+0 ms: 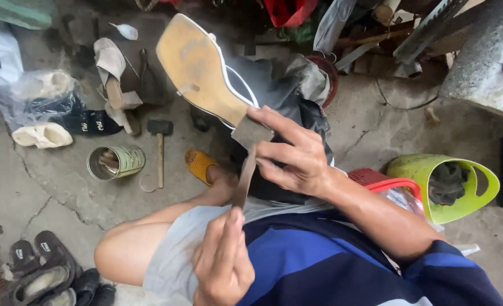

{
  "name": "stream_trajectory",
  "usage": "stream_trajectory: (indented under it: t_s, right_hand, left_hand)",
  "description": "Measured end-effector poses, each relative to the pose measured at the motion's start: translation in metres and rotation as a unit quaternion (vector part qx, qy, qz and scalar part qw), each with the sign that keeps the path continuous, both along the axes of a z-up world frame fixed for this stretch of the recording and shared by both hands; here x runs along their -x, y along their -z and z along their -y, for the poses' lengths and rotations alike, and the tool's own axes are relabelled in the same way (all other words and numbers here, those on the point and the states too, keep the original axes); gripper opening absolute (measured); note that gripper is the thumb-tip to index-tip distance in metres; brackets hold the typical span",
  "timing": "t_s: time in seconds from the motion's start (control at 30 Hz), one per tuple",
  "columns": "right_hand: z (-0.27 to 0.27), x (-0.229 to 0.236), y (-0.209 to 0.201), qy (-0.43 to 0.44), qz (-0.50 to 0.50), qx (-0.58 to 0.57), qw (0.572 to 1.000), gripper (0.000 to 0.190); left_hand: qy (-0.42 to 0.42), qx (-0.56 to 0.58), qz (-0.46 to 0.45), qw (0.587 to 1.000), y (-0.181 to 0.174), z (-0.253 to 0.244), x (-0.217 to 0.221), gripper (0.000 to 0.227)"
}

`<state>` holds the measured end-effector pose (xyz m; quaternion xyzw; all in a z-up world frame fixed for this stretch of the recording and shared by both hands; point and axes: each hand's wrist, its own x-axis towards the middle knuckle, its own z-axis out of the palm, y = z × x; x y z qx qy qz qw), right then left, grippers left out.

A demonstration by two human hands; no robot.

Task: Repairing the heel and sole of a sandal using pliers, a file, and nails in a workshop.

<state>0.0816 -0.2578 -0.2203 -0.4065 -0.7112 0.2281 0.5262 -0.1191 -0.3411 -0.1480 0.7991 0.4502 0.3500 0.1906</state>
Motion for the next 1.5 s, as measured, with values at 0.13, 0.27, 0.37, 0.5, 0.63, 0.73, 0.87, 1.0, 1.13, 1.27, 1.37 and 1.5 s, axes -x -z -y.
stream_trajectory:
  t_s: [0.13,0.27,0.37,0.5,0.63,0.73,0.87,1.0,1.13,1.27,1.37,1.5]
  right_hand:
    - [-0.001,0.002,-0.001,-0.002,-0.006,-0.015,1.0,0.021]
    - [-0.002,0.0,0.0,0.003,0.003,-0.02,1.0,0.019]
    - [-0.002,-0.001,0.001,-0.006,-0.005,-0.037,0.999,0.019]
    - [-0.002,0.0,-0.001,-0.005,0.007,-0.039,0.999,0.016]
    - [0.0,0.0,0.001,0.021,0.012,-0.044,0.999,0.011]
    - [0.002,-0.002,0.007,0.049,0.036,-0.033,0.998,0.006]
    - [-0.001,0.001,0.007,0.061,0.04,-0.044,0.996,0.004]
    - [0.001,0.0,0.007,0.059,0.047,-0.048,0.996,0.004]
    - [0.006,0.003,0.007,0.054,0.037,-0.022,0.998,0.005]
    - [0.006,0.004,0.007,0.066,0.044,-0.019,0.997,0.016]
    - [0.007,0.005,0.009,0.064,0.04,-0.011,0.997,0.003]
    - [0.004,0.005,0.007,0.055,0.032,-0.019,0.998,0.004]
  left_hand:
    - [-0.046,0.046,-0.057,0.996,-0.028,-0.001,-0.02,0.024]
    - [-0.124,-0.066,-0.083,0.987,-0.024,0.011,-0.023,0.037]
    - [0.007,0.043,-0.03,0.999,-0.02,-0.01,-0.011,0.032]
    - [-0.213,0.042,-0.289,0.932,-0.02,0.03,-0.014,0.031]
    - [-0.066,0.007,-0.13,0.989,-0.025,0.0,-0.014,0.028]
    - [-0.104,-0.01,-0.142,0.984,-0.024,0.007,-0.012,0.027]
    - [0.011,0.001,-0.028,1.0,-0.003,-0.014,0.0,0.031]
    - [-0.023,-0.019,-0.011,0.999,0.001,0.007,0.006,0.054]
    - [-0.047,0.047,-0.079,0.995,-0.008,0.016,0.0,0.026]
    - [-0.008,-0.03,-0.153,0.988,-0.007,-0.008,-0.004,0.031]
    - [-0.03,0.039,-0.158,0.986,-0.001,0.018,0.013,0.037]
    - [-0.052,0.008,-0.197,0.979,-0.009,0.004,0.0,0.029]
